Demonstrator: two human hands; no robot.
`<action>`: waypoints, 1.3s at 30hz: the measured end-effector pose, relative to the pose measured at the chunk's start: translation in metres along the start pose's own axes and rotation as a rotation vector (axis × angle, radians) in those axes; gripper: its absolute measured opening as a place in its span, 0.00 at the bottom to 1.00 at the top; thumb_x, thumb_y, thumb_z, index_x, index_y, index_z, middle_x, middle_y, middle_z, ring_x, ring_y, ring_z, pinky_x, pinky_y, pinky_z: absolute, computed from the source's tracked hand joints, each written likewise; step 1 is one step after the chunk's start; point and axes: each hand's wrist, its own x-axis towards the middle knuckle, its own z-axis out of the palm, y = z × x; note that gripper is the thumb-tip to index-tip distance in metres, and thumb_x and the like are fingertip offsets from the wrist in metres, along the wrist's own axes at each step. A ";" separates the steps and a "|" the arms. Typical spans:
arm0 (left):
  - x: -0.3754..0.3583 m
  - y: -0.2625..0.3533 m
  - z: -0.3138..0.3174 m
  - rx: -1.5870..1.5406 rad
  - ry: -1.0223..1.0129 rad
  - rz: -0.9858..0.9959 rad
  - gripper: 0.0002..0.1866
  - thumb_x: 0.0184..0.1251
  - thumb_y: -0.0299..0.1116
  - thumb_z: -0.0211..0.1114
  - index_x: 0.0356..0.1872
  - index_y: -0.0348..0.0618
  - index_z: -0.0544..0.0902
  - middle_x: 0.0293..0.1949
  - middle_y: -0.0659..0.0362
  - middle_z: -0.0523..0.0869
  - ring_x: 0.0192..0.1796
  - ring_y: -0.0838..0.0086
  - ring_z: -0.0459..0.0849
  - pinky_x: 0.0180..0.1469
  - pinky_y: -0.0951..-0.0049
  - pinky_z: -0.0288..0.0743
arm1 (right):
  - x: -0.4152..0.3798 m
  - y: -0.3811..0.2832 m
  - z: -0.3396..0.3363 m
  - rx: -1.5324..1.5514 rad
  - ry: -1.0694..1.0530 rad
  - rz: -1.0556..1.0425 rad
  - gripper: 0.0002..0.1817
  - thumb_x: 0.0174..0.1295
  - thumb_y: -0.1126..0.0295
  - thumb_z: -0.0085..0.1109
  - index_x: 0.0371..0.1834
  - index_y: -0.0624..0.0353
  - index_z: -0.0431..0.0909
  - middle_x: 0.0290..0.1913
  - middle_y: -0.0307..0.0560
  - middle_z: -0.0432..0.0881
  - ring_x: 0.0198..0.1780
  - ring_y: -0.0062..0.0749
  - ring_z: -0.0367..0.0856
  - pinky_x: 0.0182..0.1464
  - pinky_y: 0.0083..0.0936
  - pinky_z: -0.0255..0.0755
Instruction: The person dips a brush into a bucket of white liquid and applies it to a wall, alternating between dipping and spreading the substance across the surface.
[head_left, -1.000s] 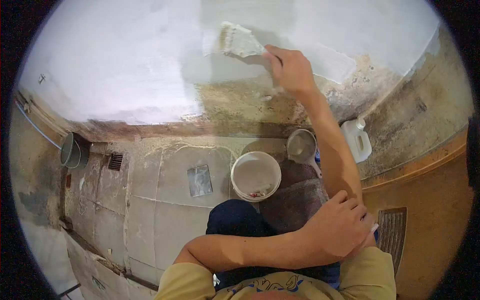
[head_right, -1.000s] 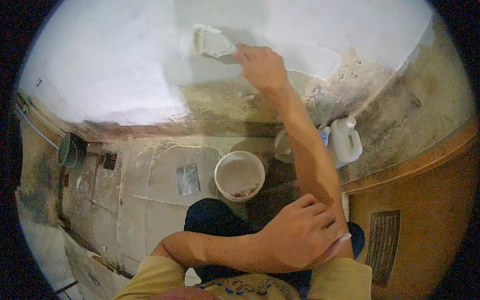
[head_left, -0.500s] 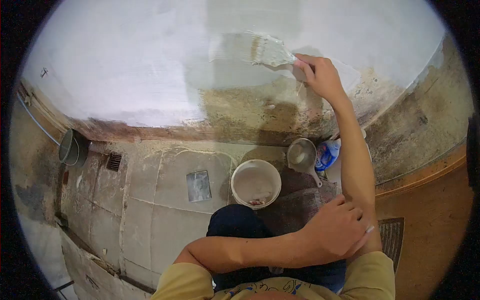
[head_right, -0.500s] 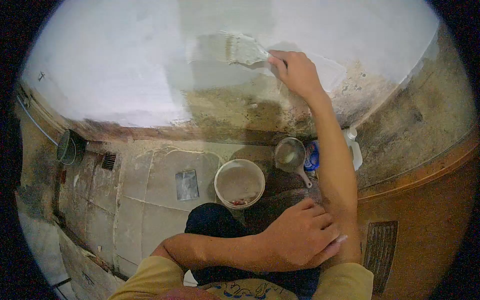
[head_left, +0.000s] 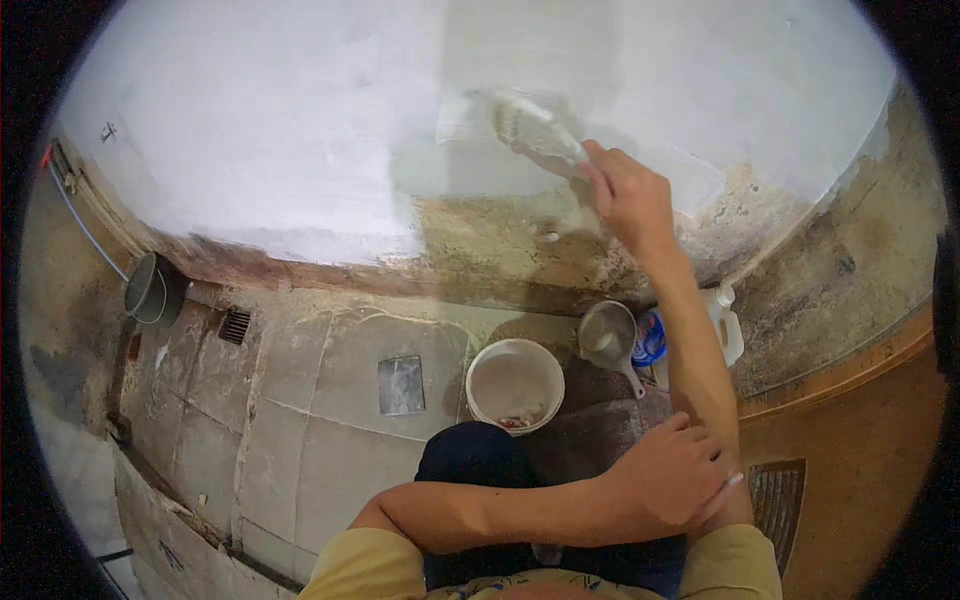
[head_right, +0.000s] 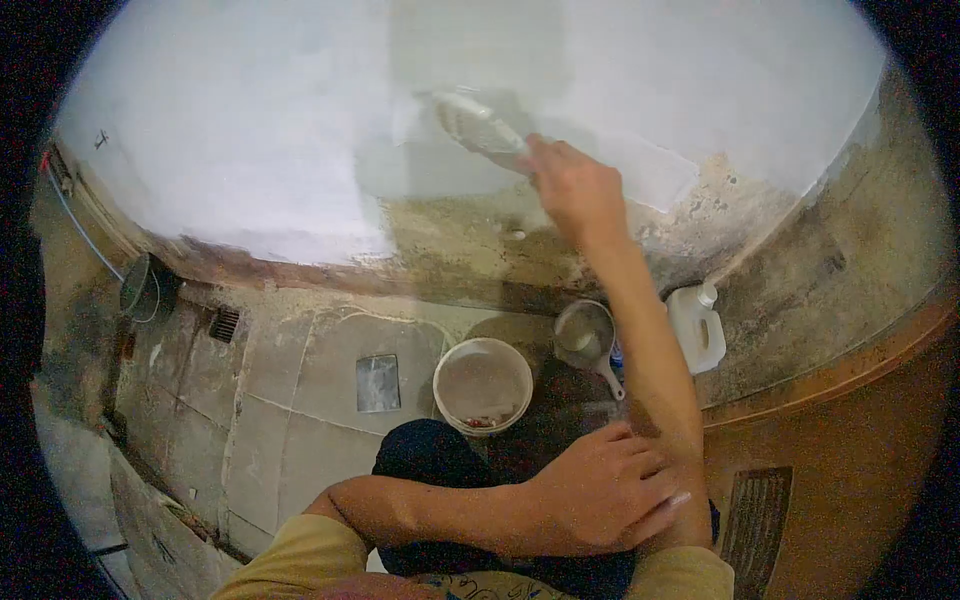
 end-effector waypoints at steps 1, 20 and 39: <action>0.002 -0.001 -0.005 0.011 0.001 0.004 0.10 0.66 0.37 0.62 0.36 0.40 0.83 0.35 0.52 0.84 0.37 0.61 0.83 0.45 0.62 0.72 | 0.001 -0.010 0.001 -0.147 -0.064 -0.062 0.14 0.66 0.67 0.58 0.52 0.56 0.84 0.40 0.49 0.86 0.32 0.46 0.82 0.38 0.34 0.77; 0.016 -0.110 -0.066 -0.384 0.474 -0.677 0.20 0.69 0.42 0.61 0.50 0.34 0.81 0.45 0.51 0.86 0.45 0.65 0.85 0.44 0.65 0.78 | -0.031 -0.002 -0.050 -0.139 0.117 -0.419 0.28 0.53 0.76 0.59 0.62 0.62 0.74 0.42 0.47 0.79 0.36 0.39 0.77 0.37 0.33 0.72; -0.011 -0.179 -0.069 -0.694 0.648 -0.753 0.14 0.80 0.37 0.51 0.45 0.38 0.80 0.36 0.62 0.82 0.37 0.79 0.78 0.40 0.75 0.74 | -0.117 -0.072 0.006 0.507 0.049 0.246 0.27 0.63 0.77 0.53 0.68 0.62 0.68 0.56 0.62 0.66 0.57 0.54 0.63 0.61 0.41 0.59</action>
